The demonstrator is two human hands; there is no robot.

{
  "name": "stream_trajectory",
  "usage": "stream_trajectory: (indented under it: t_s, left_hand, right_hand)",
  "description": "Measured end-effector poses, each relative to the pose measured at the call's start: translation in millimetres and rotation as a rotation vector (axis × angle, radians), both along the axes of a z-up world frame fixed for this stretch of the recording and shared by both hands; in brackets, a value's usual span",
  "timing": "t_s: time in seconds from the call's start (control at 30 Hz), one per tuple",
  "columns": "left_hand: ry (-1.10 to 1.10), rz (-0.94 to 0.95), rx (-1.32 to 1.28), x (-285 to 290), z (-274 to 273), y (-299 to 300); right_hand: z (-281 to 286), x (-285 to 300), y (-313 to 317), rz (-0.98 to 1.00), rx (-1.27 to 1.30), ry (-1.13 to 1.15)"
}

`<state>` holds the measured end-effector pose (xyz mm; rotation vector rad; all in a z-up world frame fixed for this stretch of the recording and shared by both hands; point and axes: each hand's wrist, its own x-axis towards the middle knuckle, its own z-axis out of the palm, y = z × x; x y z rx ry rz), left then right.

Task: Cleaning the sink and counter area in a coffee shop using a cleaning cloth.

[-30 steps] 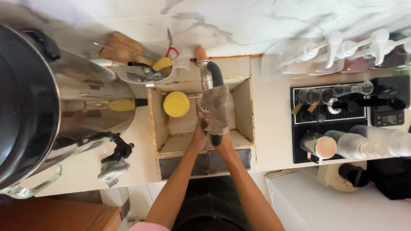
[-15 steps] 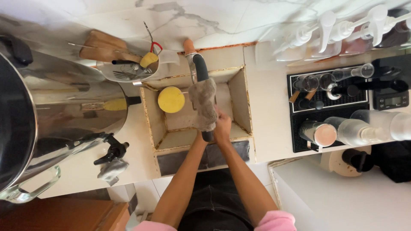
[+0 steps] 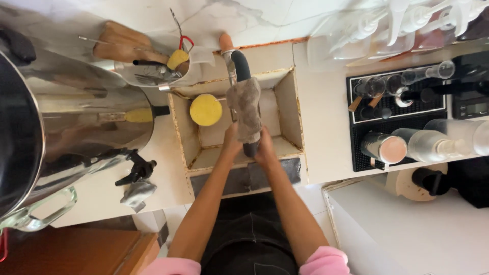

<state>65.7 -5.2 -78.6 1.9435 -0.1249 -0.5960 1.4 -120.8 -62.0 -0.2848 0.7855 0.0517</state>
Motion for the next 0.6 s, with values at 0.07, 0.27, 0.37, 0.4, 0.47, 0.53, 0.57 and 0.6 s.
stream_trajectory:
  t_s: [0.07, 0.27, 0.37, 0.4, 0.47, 0.53, 0.57, 0.6]
  left_hand:
    - [-0.122, -0.056, 0.218, 1, 41, -3]
    - [-0.191, 0.061, 0.24, -19, 31, 15]
    - [-0.268, 0.094, 0.181, -34, -3, 22]
    - [-0.368, 0.093, 0.182, -37, -12, 23]
    - [-0.335, -0.004, 0.184, -33, 23, 15]
    - [-0.31, -0.099, 0.187, -28, 51, 7]
    - [-0.269, -0.093, 0.157, -26, 62, 3]
    - [-0.228, -0.088, 0.128, -24, 72, -1]
  right_hand:
    - [13, -3, -10, 0.12, 0.045, -0.022]
    - [12, -6, -15, 0.148, -0.1, -0.151]
    - [-2, -10, -13, 0.298, -0.321, -0.059]
    - [-5, -11, -13, 0.461, -0.472, 0.065]
    - [22, -6, -11, 0.392, -0.405, -0.082]
    - [52, 0, -11, 0.328, -0.335, -0.235]
    - [68, 3, -12, 0.412, -0.706, -0.286]
    - [83, 6, -12, 0.487, -1.079, -0.332]
